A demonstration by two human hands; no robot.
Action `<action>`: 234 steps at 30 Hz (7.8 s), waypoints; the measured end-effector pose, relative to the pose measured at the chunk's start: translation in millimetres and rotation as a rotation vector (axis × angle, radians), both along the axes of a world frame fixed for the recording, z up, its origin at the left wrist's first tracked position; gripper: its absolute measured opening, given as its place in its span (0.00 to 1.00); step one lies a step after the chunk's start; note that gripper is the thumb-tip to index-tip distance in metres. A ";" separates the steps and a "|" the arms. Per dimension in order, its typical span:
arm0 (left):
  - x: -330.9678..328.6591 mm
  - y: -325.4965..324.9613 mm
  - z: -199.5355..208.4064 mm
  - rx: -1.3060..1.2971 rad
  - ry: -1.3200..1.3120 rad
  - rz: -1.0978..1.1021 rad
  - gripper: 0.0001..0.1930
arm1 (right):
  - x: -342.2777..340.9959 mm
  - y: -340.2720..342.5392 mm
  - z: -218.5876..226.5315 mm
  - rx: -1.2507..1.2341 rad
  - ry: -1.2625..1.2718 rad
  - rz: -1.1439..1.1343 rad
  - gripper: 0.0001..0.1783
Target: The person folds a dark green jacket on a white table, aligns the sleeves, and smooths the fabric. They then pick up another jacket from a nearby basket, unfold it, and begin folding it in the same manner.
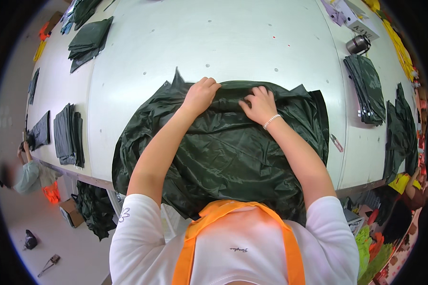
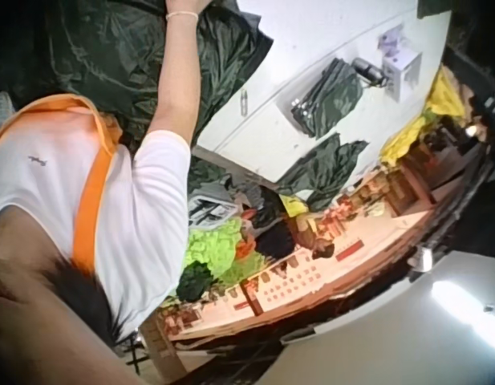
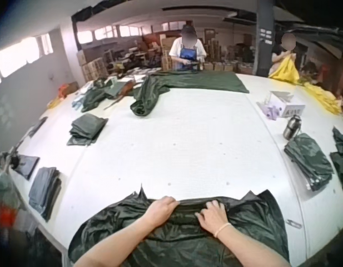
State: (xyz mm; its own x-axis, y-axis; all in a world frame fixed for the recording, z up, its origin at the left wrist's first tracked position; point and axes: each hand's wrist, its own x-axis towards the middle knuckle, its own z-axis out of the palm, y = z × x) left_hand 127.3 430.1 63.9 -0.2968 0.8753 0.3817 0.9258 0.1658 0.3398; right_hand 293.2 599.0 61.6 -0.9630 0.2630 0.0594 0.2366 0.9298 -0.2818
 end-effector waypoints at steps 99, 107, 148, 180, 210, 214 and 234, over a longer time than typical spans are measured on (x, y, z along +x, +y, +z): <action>-74.8 -76.2 -10.6 -0.522 -0.466 1.018 0.38 | 314.1 189.7 -37.0 0.097 -0.190 -0.832 0.25; -67.4 -95.3 -23.3 0.066 -0.829 0.787 0.15 | 328.9 155.9 -48.0 -0.084 0.118 -0.880 0.10; 87.1 -107.2 135.8 0.722 -0.894 0.515 0.07 | -10.1 -134.5 191.9 -0.333 0.400 0.002 0.10; 73.2 -120.7 140.7 0.853 -1.853 0.281 0.09 | -18.3 -162.7 153.0 -0.468 0.644 0.117 0.09; 92.3 -105.7 133.5 0.803 -0.112 0.570 0.11 | -7.3 -154.4 213.5 0.051 0.437 0.230 0.09; 91.1 -102.7 131.4 0.843 -0.017 0.527 0.13 | -10.2 -154.9 228.3 0.242 0.333 0.299 0.09; 97.1 -103.7 132.0 0.751 0.036 0.460 0.15 | -19.8 -171.3 256.4 0.445 -0.044 0.250 0.08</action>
